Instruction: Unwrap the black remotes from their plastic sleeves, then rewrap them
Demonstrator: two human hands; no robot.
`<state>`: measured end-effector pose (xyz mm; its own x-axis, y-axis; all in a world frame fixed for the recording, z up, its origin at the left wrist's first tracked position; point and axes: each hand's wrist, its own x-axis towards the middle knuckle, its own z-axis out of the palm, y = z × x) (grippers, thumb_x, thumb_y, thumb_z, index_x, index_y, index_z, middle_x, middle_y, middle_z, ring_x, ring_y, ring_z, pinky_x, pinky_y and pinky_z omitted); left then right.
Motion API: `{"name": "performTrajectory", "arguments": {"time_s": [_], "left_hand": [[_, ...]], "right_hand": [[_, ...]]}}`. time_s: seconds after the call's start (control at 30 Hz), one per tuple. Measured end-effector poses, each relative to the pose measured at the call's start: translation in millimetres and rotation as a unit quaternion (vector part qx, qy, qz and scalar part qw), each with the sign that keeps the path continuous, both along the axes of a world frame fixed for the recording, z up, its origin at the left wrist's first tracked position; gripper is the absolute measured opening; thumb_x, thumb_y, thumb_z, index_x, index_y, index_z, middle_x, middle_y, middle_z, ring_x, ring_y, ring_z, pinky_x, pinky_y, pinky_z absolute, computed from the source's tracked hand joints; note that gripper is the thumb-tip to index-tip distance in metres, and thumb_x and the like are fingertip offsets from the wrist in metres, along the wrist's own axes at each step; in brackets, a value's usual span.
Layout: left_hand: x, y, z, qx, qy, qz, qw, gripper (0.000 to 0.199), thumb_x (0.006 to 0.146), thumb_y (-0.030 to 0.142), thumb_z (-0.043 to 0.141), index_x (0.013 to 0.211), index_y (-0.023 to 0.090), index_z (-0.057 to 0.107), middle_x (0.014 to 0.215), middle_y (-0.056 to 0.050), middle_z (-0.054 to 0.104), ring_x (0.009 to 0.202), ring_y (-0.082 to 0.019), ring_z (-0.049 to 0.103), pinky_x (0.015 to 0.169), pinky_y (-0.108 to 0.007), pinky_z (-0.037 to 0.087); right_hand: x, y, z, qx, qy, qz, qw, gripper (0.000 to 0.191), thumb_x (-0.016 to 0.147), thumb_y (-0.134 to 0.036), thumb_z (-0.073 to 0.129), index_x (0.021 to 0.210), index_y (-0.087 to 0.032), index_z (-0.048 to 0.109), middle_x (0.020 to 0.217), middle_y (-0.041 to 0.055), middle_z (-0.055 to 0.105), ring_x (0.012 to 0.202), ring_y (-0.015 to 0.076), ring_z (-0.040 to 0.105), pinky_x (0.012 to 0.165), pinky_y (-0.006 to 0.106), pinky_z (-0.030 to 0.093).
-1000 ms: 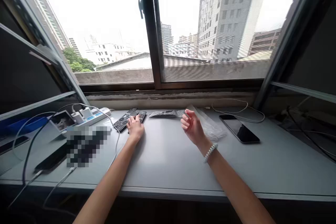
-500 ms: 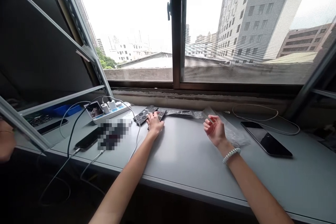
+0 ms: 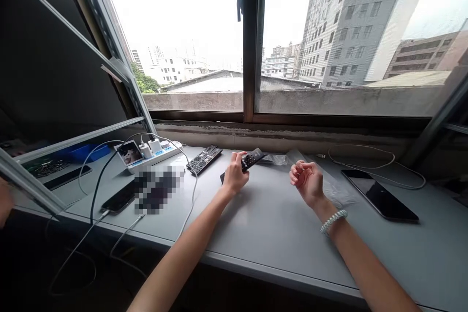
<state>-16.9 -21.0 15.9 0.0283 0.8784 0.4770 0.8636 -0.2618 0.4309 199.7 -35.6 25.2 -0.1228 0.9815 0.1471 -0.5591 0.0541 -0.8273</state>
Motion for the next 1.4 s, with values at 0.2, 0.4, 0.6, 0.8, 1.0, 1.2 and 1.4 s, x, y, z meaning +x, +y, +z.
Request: {"name": "performTrajectory", "arguments": {"time_s": [0.2,0.4,0.6,0.8,1.0,1.2,1.4], "left_hand": [[16,-1,-10.2,0.004,0.084,-0.085,0.993,0.057,0.065,0.007,0.052,0.119,0.022,0.043,0.107,-0.006,0.047,0.091,-0.021,0.054,0.083,-0.033,0.048],[15,2,-5.4,0.006,0.087,-0.086,0.992,0.055,0.065,0.006,0.051,0.117,0.023,0.046,0.104,-0.007,0.046,0.090,-0.021,0.054,0.080,-0.033,0.049],[7,4,0.6,0.013,0.050,-0.051,0.997,0.055,0.065,0.005,0.050,0.117,0.023,0.046,0.106,-0.007,0.047,0.094,-0.022,0.054,0.079,-0.032,0.049],[0,2,1.8,0.017,0.029,-0.014,0.999,0.055,0.064,0.005,0.050,0.116,0.024,0.046,0.105,-0.006,0.047,0.092,-0.022,0.056,0.073,-0.030,0.049],[-2,2,3.0,0.021,0.029,-0.007,0.999,0.055,0.064,0.004,0.050,0.115,0.024,0.045,0.106,-0.006,0.048,0.090,-0.021,0.057,0.072,-0.030,0.049],[-2,-1,4.2,0.018,-0.002,-0.005,1.000,0.050,0.064,0.005,0.052,0.109,0.024,0.046,0.107,-0.005,0.048,0.093,-0.022,0.056,0.077,-0.031,0.049],[0,-1,6.3,0.085,-0.061,0.018,0.994,0.046,0.063,0.001,0.049,0.103,0.023,0.042,0.101,-0.006,0.048,0.089,-0.021,0.054,0.078,-0.033,0.046]], "right_hand": [[3,8,-5.2,0.033,-0.052,-0.023,0.998,0.026,0.069,-0.039,0.050,0.055,-0.023,0.035,0.054,0.0007,0.036,0.042,0.0138,0.033,0.039,0.030,0.026],[1,9,-2.9,0.037,-0.094,-0.056,0.993,0.026,0.070,-0.041,0.047,0.057,-0.024,0.032,0.054,-0.0005,0.038,0.042,0.0130,0.034,0.040,0.029,0.029],[10,13,4.8,0.000,-0.141,-0.207,0.968,0.019,0.069,-0.035,0.050,0.063,-0.022,0.038,0.058,-0.0021,0.049,0.047,0.0107,0.043,0.044,0.025,0.036],[28,22,-0.7,-0.034,-0.302,-0.378,0.874,0.018,0.069,-0.042,0.051,0.071,-0.024,0.049,0.072,0.0041,0.061,0.063,0.0183,0.056,0.055,0.031,0.045],[35,24,-24.0,0.116,-0.623,-0.358,0.686,0.012,0.062,-0.027,0.059,0.071,-0.026,0.066,0.098,0.0100,0.066,0.093,0.0329,0.058,0.075,0.044,0.042],[43,28,-36.6,0.059,-0.681,-0.357,0.636,0.030,0.069,-0.016,0.045,0.077,-0.021,0.074,0.069,0.0113,0.068,0.066,0.0273,0.062,0.060,0.037,0.044],[37,20,-18.5,0.149,-0.614,-0.465,0.620,0.036,0.079,-0.022,0.040,0.096,-0.019,0.071,0.087,0.0113,0.071,0.078,0.0264,0.064,0.072,0.038,0.047]]}}
